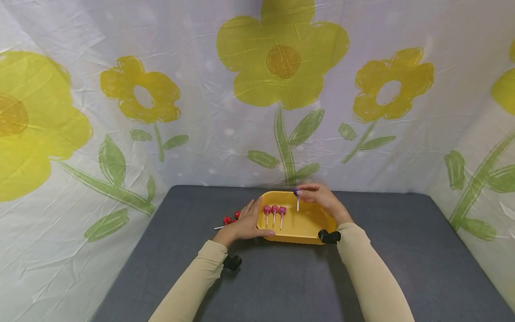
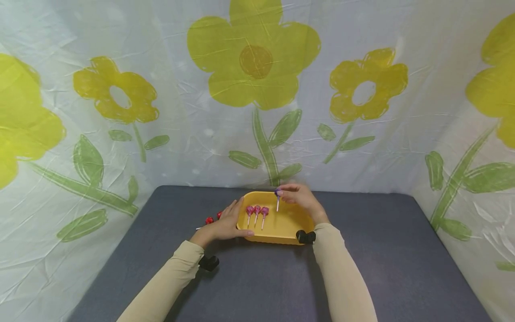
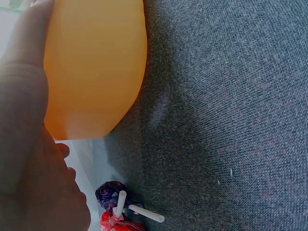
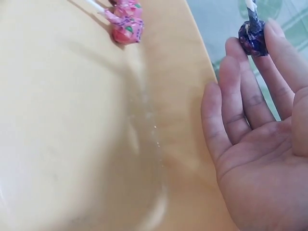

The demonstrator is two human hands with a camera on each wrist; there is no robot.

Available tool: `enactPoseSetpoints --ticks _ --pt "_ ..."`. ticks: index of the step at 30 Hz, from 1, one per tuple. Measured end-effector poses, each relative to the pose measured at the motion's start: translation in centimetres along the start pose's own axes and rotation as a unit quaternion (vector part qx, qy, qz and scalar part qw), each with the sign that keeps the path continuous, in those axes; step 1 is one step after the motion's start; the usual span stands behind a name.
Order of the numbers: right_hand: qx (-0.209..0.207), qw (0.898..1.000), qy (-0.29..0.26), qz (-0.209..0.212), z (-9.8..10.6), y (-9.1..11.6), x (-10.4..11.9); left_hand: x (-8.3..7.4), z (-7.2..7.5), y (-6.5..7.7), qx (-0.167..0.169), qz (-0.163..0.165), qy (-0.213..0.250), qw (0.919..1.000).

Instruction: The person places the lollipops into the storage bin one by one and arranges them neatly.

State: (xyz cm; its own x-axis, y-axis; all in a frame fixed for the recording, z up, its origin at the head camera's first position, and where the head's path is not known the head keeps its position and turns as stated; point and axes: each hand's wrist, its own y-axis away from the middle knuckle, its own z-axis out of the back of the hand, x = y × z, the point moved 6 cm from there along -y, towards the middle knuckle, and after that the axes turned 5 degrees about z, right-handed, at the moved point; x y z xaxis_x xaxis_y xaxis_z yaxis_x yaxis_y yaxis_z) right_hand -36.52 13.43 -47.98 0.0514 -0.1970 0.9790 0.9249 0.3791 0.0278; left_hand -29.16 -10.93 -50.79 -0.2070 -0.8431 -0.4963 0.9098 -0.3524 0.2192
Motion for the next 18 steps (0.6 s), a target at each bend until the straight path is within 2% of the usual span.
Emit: enactPoseSetpoints --ticks 12,18 --pt "0.004 1.000 -0.017 0.003 -0.78 0.38 -0.08 0.04 -0.05 0.06 0.000 0.004 -0.001 1.0000" --pt "0.013 1.000 -0.006 0.001 -0.97 0.41 -0.52 0.00 -0.01 0.01 -0.002 0.004 0.001 1.0000"
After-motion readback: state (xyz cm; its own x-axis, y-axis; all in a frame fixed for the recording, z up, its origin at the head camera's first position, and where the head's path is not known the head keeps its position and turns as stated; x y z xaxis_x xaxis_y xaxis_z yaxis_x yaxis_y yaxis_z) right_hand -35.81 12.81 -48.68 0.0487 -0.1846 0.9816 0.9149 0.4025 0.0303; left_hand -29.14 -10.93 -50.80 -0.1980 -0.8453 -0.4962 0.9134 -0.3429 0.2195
